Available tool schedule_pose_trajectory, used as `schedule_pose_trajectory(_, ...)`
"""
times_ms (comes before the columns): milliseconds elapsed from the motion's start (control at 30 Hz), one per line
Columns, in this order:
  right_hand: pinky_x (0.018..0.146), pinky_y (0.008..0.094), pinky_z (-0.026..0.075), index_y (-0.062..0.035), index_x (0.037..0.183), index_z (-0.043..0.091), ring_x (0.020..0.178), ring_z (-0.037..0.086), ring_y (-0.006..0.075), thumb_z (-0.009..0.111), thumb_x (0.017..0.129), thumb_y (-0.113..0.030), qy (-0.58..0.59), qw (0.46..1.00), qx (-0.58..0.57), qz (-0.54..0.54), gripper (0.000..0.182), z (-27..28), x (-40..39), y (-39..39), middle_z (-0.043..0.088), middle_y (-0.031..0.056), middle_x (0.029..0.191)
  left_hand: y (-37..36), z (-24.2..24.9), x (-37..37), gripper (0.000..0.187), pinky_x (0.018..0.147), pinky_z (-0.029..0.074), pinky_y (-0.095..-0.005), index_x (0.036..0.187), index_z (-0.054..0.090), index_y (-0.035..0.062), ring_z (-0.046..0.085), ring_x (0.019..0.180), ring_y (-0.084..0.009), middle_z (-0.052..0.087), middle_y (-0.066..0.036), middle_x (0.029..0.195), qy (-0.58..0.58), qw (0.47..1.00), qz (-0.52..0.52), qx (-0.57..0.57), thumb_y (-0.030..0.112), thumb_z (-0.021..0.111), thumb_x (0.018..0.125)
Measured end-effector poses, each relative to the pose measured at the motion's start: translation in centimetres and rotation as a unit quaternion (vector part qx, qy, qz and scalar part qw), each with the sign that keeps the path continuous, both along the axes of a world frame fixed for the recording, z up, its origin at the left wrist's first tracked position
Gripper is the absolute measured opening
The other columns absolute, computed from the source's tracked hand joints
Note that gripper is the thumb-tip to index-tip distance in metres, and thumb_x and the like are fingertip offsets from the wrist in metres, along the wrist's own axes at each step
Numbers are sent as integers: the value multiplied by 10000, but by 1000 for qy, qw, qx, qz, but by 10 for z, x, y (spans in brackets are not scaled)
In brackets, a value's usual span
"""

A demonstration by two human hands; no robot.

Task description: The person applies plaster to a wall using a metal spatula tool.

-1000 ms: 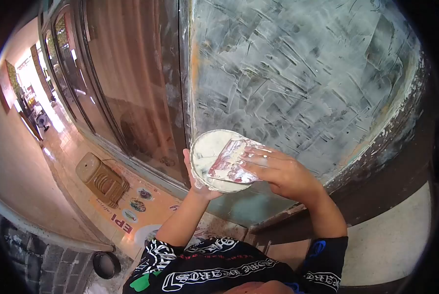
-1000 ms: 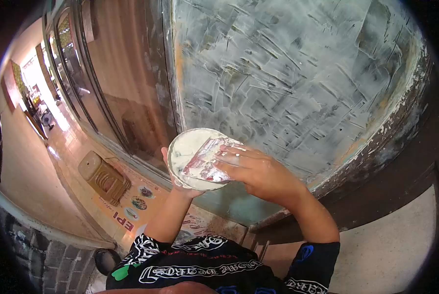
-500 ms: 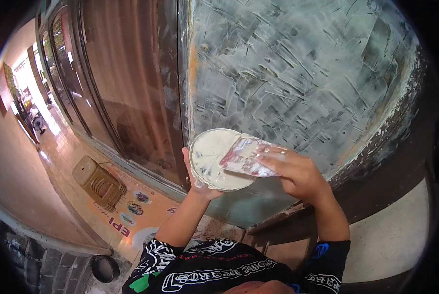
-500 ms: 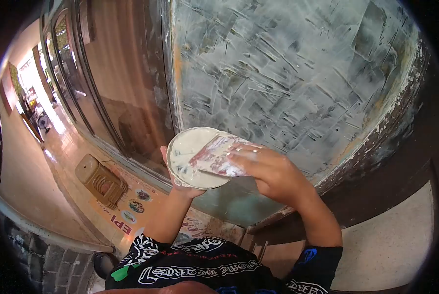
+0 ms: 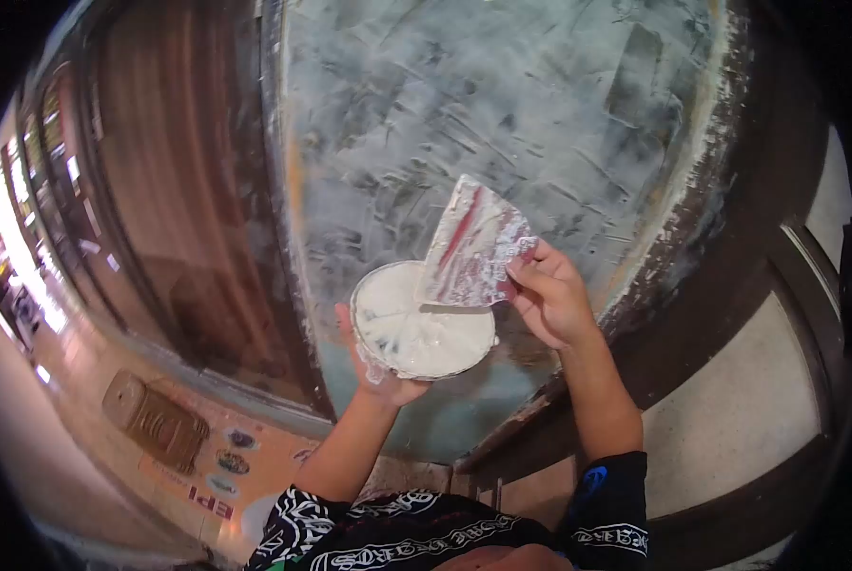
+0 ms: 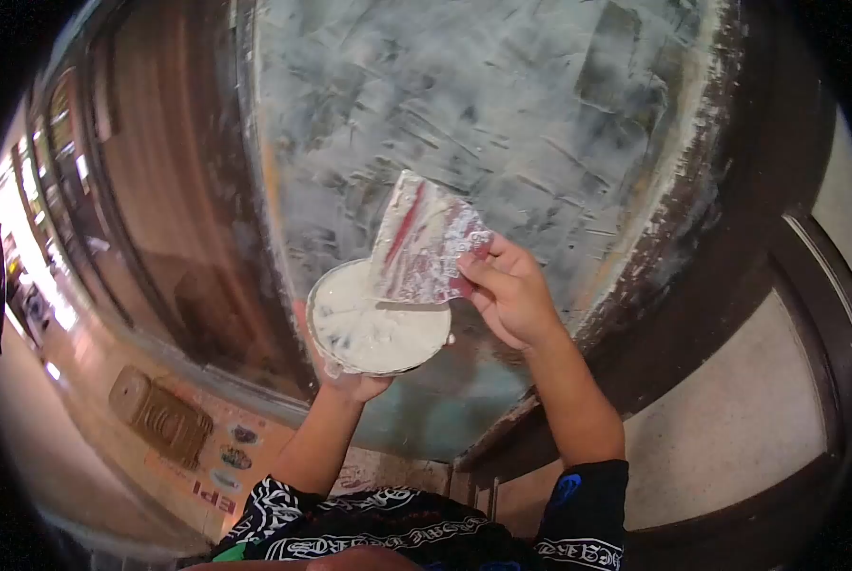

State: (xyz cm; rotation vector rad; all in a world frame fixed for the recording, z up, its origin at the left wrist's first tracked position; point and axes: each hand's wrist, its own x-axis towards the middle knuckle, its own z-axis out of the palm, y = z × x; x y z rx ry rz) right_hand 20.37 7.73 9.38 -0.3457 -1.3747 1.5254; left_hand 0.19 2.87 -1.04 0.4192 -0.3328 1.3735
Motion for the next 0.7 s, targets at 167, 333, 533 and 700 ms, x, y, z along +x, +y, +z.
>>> schedule_pose_trajectory(167, 910, 310, 523, -5, 1206, 580, 990, 638, 145, 574, 976, -37, 16, 1000, 9, 0, 232, 18, 10, -4, 661, 72, 1129, 16, -13, -2, 1030, 1115, 384, -548, 1536, 316, 116, 414, 1388, -382, 375, -145, 1554, -54, 988, -97, 105, 867, 334, 831)
schedule_pose_trajectory(333, 970, 353, 500, 36, 1243, 568, 1082, 633, 192, 545, 976, -15, 38, 974, 183, -127, 272, 67, 33, -3, 658, 114, 1171, 14, -8, 1, 1030, 1110, 375, -583, 1544, 308, 147, 398, 1392, -412, 329, -147, 1579, 22, 994, -37, 97, 880, 322, 821)
schedule_pose_trajectory(533, 859, 303, 521, -46, 1222, 681, 976, 691, 220, 577, 921, 9, -117, 507, 613, -595, 324, 186, 61, 1, 701, 159, 1150, 8, -6, -7, 1054, 1090, 390, -595, 1537, 324, 160, 421, 1376, -399, 359, -127, 1567, 102, 994, 36, 14, 904, 336, 790)
schedule_pose_trajectory(700, 920, 375, 517, -59, 1277, 641, 1083, 649, 362, 562, 859, 29, -177, 308, 651, -671, 434, 295, 103, 33, 661, 212, 1185, 19, -23, -27, 1077, 1020, 372, -738, 1541, 296, 182, 428, 1326, -494, 341, -142, 1562, 11, 999, -12, 48, 922, 352, 761)
